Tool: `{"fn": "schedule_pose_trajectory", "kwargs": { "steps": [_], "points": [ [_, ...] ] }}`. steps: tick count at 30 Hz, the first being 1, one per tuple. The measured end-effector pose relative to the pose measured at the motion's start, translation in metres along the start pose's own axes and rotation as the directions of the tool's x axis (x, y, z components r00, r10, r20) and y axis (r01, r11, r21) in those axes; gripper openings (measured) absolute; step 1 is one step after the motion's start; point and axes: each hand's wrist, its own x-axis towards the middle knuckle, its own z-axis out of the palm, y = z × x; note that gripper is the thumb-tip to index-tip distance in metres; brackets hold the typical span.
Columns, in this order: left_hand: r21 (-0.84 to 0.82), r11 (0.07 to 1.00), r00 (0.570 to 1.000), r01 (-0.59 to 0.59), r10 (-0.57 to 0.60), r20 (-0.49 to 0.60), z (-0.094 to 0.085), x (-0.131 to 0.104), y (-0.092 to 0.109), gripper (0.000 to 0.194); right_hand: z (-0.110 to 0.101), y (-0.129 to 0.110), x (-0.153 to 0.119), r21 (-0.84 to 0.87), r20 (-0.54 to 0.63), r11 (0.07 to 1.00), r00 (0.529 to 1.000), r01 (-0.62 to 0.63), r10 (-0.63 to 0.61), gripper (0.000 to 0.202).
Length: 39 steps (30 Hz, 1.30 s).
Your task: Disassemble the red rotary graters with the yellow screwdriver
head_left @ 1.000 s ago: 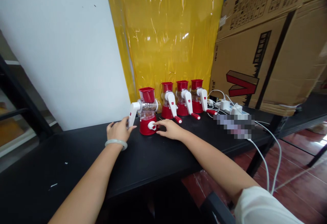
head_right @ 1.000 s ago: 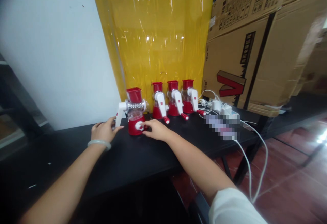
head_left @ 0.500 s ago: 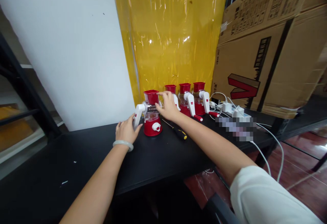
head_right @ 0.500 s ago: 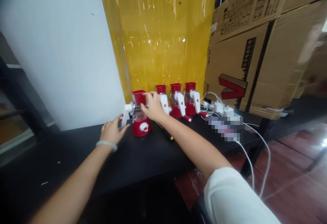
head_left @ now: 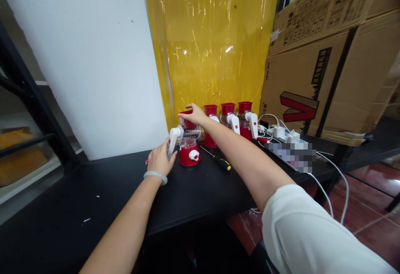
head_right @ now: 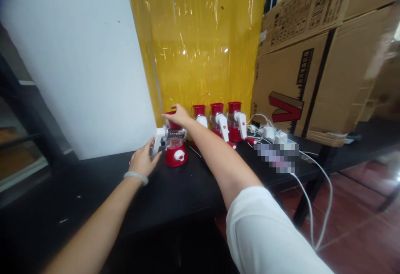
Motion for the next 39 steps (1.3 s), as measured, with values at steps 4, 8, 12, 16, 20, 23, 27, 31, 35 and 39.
{"fn": "schedule_pose_trajectory", "kwargs": {
  "steps": [4, 8, 12, 16, 20, 23, 27, 31, 35, 39],
  "points": [
    [-0.003, 1.0, 1.0, -0.008, 0.008, -0.001, 0.002, 0.001, -0.002, 0.066, -0.003, -0.007, -0.004, 0.002, -0.022, 1.0, 1.0, -0.015, 0.015, 0.058],
    [0.005, 1.0, 1.0, -0.003, 0.003, -0.016, 0.005, 0.001, -0.004, 0.065, -0.005, -0.012, -0.004, 0.022, -0.067, 1.0, 0.998, -0.013, 0.015, 0.055],
    [0.03, 1.0, 1.0, 0.001, 0.0, -0.002, 0.005, 0.001, -0.004, 0.066, -0.017, -0.026, 0.005, 0.072, -0.159, 0.997, 0.987, 0.029, -0.017, 0.055],
    [0.021, 1.0, 1.0, 0.008, -0.009, 0.011, 0.004, 0.001, -0.005, 0.067, -0.051, -0.044, 0.009, 0.173, -0.351, 0.967, 0.929, 0.185, -0.115, 0.06],
    [0.018, 1.0, 1.0, 0.006, -0.006, 0.012, 0.004, 0.002, -0.004, 0.067, -0.099, -0.028, -0.03, 0.088, -0.355, 0.922, 0.877, 0.377, -0.325, 0.061],
    [0.028, 1.0, 1.0, 0.007, -0.007, 0.011, 0.004, 0.002, -0.003, 0.067, -0.127, 0.015, -0.085, -0.033, -0.21, 0.967, 0.945, 0.251, -0.252, 0.06],
    [0.025, 1.0, 1.0, -0.004, 0.004, 0.004, 0.004, 0.002, -0.003, 0.067, -0.143, 0.079, -0.146, -0.318, -0.005, 0.94, 0.992, -0.122, 0.127, 0.064],
    [0.022, 1.0, 1.0, -0.009, 0.009, -0.001, 0.005, 0.002, -0.005, 0.066, -0.139, 0.114, -0.162, -0.432, 0.045, 0.883, 0.973, -0.185, 0.226, 0.071],
    [0.016, 1.0, 1.0, -0.005, 0.005, -0.003, 0.006, 0.002, -0.005, 0.066, -0.126, 0.122, -0.156, -0.493, 0.1, 0.855, 0.966, -0.162, 0.24, 0.077],
    [0.008, 1.0, 1.0, -0.008, 0.008, 0.0, 0.007, 0.002, -0.005, 0.065, -0.116, 0.126, -0.15, -0.524, 0.12, 0.837, 0.958, -0.161, 0.259, 0.084]
  ]
}}
